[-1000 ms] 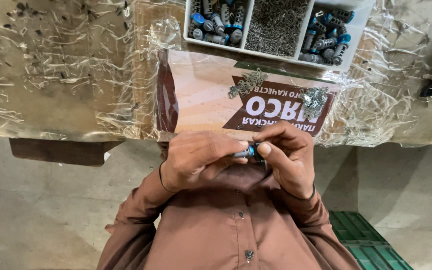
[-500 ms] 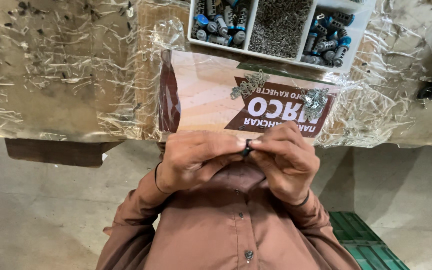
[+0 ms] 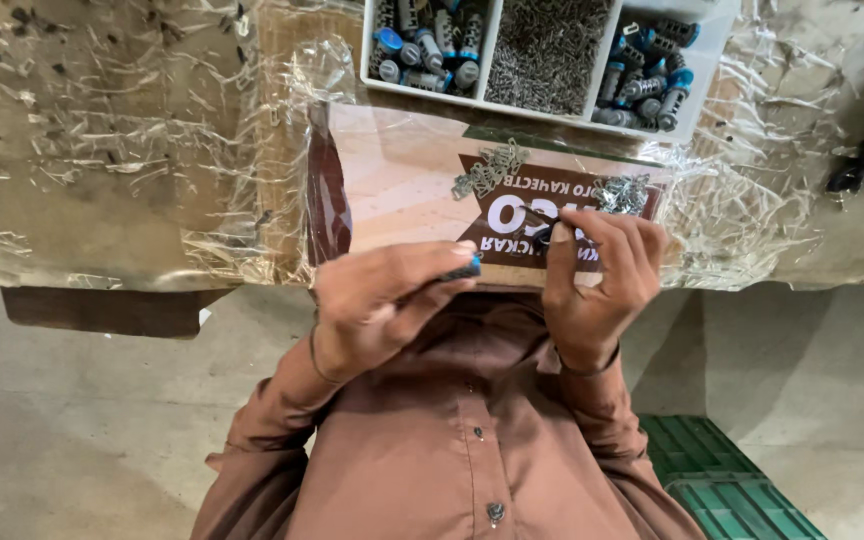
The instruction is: The person sits at a workbench assembling small cylindrical connector bodies. They pick small metal contact pieces from a compartment tray, insert each piece into a plastic housing by hand, press it into place, and set the finished unit aside, repeating the cycle.
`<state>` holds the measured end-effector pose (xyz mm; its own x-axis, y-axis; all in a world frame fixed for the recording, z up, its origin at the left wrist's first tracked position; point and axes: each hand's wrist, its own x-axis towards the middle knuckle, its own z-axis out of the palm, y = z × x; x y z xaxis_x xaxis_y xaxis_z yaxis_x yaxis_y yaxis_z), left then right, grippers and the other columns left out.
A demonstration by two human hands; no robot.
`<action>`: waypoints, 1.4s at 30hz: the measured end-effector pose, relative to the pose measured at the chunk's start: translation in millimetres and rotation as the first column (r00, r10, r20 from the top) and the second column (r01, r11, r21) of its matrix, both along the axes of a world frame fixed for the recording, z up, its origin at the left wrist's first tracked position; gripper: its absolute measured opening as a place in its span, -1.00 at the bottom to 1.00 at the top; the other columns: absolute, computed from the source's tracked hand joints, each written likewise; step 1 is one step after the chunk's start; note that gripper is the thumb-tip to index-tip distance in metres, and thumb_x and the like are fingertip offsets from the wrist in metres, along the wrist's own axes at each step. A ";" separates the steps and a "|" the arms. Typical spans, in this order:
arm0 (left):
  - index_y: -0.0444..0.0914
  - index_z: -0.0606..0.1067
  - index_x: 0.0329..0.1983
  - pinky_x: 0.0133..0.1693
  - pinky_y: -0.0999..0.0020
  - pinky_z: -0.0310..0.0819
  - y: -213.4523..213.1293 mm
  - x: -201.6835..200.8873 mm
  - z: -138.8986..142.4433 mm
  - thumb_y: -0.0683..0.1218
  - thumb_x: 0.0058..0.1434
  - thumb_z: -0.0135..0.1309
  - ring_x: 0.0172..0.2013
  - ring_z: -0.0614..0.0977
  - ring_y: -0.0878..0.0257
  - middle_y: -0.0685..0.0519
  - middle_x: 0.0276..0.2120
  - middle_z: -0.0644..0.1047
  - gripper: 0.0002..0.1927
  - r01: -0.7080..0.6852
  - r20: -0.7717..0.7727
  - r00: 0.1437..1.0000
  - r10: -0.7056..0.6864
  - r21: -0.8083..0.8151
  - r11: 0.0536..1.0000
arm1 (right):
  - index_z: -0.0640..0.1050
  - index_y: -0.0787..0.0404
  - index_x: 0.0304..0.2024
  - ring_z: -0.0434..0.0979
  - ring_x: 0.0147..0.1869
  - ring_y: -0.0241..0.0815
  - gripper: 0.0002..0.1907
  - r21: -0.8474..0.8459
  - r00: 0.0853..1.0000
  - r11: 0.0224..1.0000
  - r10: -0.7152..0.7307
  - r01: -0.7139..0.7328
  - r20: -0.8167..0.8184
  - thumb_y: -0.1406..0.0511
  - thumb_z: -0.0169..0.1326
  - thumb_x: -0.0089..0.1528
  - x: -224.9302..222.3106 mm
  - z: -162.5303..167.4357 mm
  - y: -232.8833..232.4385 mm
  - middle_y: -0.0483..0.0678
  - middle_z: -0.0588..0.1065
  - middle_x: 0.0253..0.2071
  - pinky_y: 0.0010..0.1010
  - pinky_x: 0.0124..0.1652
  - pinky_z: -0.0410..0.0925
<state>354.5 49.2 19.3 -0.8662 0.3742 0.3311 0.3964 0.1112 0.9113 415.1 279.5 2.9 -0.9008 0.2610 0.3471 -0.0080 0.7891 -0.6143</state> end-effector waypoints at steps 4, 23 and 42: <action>-0.25 0.57 0.05 -0.06 0.38 0.68 9.7 -1.3 3.7 -0.22 0.29 0.32 -0.09 0.75 0.16 -0.02 -0.04 0.66 -0.71 0.005 -0.017 1.000 -0.006 -0.043 0.999 | 0.64 0.24 -0.10 0.47 0.03 -0.11 -0.90 0.142 0.997 0.990 -0.001 0.013 -0.081 0.42 0.21 0.33 -14.4 -10.1 1.3 -0.02 0.60 -0.11 -0.28 0.11 0.27; -0.25 0.40 0.32 -0.06 0.31 0.65 13.0 0.8 2.8 -0.31 0.28 0.28 -0.09 0.73 0.10 -0.04 -0.05 0.64 -0.44 0.162 -0.105 0.981 -0.165 -0.038 0.986 | 0.71 0.10 -0.11 0.45 -0.21 -0.20 -0.67 0.054 0.903 0.906 0.411 -0.420 0.128 0.44 0.41 0.08 -11.7 82.5 -9.2 -0.12 0.49 -0.23 -0.39 -0.24 0.32; -0.33 0.48 0.12 -0.08 0.47 0.68 -28.5 -8.1 -1.4 -0.19 0.32 0.33 -0.09 0.78 0.20 -0.04 -0.08 0.68 -0.63 -0.173 -0.026 0.985 0.171 -0.064 0.983 | 0.67 0.20 -0.07 0.39 -0.12 -0.10 -0.78 0.164 0.937 0.922 0.348 -0.350 0.044 0.37 0.36 0.22 -19.3 7.3 -51.8 -0.08 0.50 -0.18 -0.31 -0.12 0.32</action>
